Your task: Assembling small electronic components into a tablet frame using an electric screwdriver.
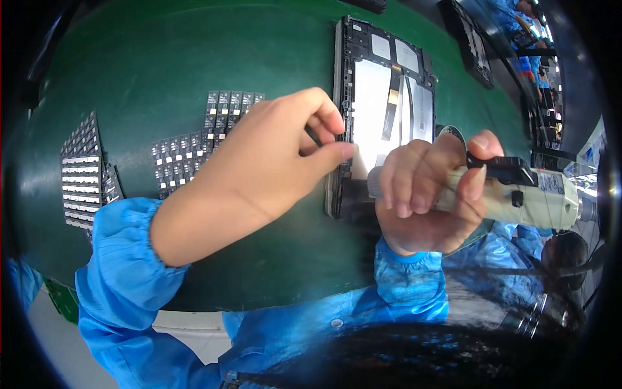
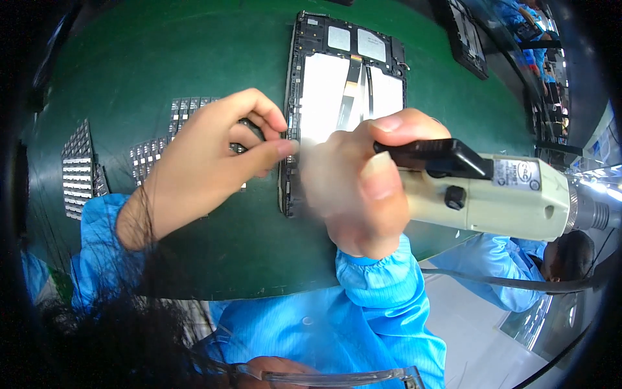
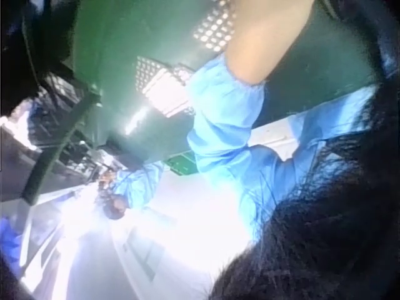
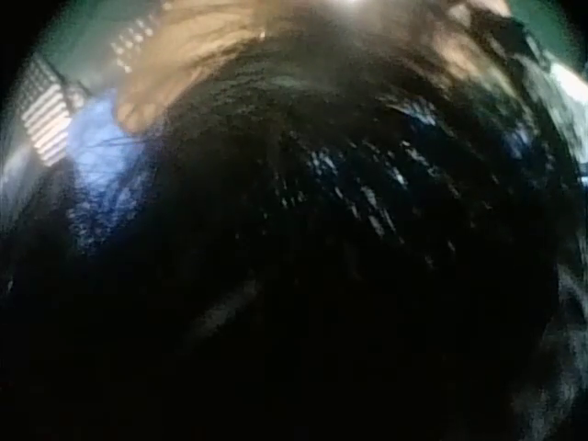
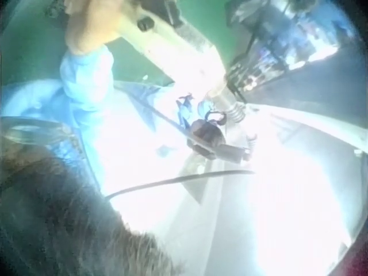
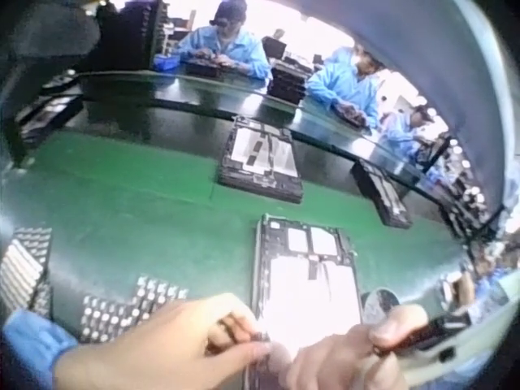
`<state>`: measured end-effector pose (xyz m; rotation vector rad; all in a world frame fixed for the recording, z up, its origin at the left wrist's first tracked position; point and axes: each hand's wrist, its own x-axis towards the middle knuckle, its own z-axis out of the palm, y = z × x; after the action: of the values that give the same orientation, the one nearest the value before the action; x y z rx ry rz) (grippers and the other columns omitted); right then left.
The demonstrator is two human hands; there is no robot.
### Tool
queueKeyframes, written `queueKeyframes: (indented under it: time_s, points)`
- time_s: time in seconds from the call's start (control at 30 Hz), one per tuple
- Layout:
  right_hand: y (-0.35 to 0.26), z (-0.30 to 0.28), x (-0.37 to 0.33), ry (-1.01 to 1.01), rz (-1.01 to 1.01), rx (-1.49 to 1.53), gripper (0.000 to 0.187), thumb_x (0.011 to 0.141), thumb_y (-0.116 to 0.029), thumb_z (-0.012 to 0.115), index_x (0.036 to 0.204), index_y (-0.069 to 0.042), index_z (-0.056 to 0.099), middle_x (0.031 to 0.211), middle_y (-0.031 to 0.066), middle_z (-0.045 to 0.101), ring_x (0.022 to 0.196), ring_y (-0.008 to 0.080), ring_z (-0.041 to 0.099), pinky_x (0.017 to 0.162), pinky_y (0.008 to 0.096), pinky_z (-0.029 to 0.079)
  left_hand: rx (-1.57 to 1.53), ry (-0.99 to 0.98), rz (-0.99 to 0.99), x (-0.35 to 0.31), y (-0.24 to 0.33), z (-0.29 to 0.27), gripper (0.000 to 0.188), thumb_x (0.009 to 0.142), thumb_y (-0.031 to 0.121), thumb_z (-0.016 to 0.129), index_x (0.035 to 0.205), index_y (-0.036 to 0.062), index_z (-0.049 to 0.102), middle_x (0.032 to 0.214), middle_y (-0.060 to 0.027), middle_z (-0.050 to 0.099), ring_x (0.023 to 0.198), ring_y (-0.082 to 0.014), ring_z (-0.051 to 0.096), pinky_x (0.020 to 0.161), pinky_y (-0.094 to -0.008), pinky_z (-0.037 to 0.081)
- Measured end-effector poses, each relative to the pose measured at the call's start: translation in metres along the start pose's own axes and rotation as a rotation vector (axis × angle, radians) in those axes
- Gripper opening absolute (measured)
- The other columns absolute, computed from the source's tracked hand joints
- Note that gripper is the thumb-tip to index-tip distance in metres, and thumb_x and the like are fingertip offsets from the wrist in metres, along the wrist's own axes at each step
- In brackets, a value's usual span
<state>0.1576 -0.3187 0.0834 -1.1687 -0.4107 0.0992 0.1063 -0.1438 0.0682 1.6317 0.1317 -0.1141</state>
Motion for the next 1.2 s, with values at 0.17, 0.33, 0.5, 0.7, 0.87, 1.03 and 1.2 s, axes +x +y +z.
queueKeyframes:
  time_s: [0.17, 0.33, 0.5, 0.7, 0.87, 1.03, 1.2]
  points:
    - [-0.003, 0.009, 0.002, -0.107, 0.064, 0.024, 0.042, 0.083, -0.029, 0.069, 0.110, -0.008, 0.044, 0.080, 0.0054, 0.050, 0.063, 0.0148, 0.050, 0.056, 0.0310, 0.045, 0.043, 0.014, 0.024, 0.000, -0.007, 0.005, 0.022, 0.083, 0.008, 0.071, 0.095, 0.0000, 0.054, 0.087, -0.0045, 0.057, 0.072, -0.0108, 0.060, 0.059, -0.0241, 0.046]
    - [0.006, 0.005, 0.005, -0.054, -0.016, -0.107, 0.040, 0.084, -0.030, 0.068, 0.109, -0.007, 0.044, 0.080, 0.0055, 0.049, 0.061, 0.0136, 0.048, 0.055, 0.0305, 0.044, 0.019, 0.021, 0.035, 0.001, -0.011, 0.004, 0.022, 0.083, 0.007, 0.071, 0.095, -0.0008, 0.054, 0.088, -0.0060, 0.057, 0.074, -0.0122, 0.061, 0.061, -0.0251, 0.047]
    - [0.008, -0.005, 0.012, -0.328, -0.031, 0.008, 0.024, 0.101, -0.029, 0.043, 0.121, -0.015, 0.047, 0.058, 0.0054, 0.041, 0.044, 0.0166, 0.038, 0.045, 0.0315, 0.037, 0.045, 0.031, 0.081, 0.001, -0.014, 0.006, 0.022, 0.081, 0.006, 0.069, 0.095, -0.0021, 0.054, 0.090, -0.0088, 0.059, 0.077, -0.0156, 0.062, 0.063, -0.0274, 0.048]
    - [0.003, 0.013, 0.006, -0.113, 0.057, -0.002, 0.036, 0.084, -0.024, 0.068, 0.105, -0.006, 0.045, 0.066, 0.0030, 0.047, 0.055, 0.0107, 0.043, 0.051, 0.0269, 0.039, 0.035, 0.047, 0.103, -0.001, -0.017, 0.007, 0.023, 0.080, 0.007, 0.069, 0.096, -0.0028, 0.054, 0.090, -0.0099, 0.059, 0.078, -0.0170, 0.063, 0.064, -0.0281, 0.049]
    - [0.007, 0.017, 0.014, -0.174, 0.036, -0.192, 0.020, 0.088, -0.018, 0.062, 0.097, -0.010, 0.047, 0.063, 0.0014, 0.044, 0.050, 0.0097, 0.039, 0.045, 0.0257, 0.035, 0.039, 0.045, 0.091, -0.001, -0.016, 0.005, 0.023, 0.080, 0.005, 0.069, 0.096, -0.0029, 0.055, 0.089, -0.0104, 0.061, 0.076, -0.0177, 0.064, 0.065, -0.0290, 0.050]
    - [0.012, 0.016, 0.015, -0.278, -0.049, -0.216, 0.015, 0.093, -0.018, 0.057, 0.098, -0.014, 0.044, 0.059, -0.0006, 0.036, 0.041, 0.0099, 0.033, 0.037, 0.0250, 0.031, 0.069, 0.044, 0.109, -0.004, -0.007, 0.001, 0.024, 0.081, 0.003, 0.067, 0.101, -0.0029, 0.054, 0.091, -0.0133, 0.064, 0.076, -0.0208, 0.065, 0.066, -0.0308, 0.051]
    - [0.014, 0.015, 0.002, -0.246, 0.097, -0.025, 0.021, 0.092, -0.015, 0.059, 0.103, -0.007, 0.043, 0.060, 0.0010, 0.040, 0.045, 0.0104, 0.037, 0.041, 0.0259, 0.033, 0.391, -0.004, 0.128, -0.039, 0.018, 0.013, 0.064, 0.076, 0.019, 0.075, 0.128, 0.0013, 0.042, 0.113, -0.0218, 0.058, 0.101, -0.0382, 0.061, 0.083, -0.0404, 0.052]
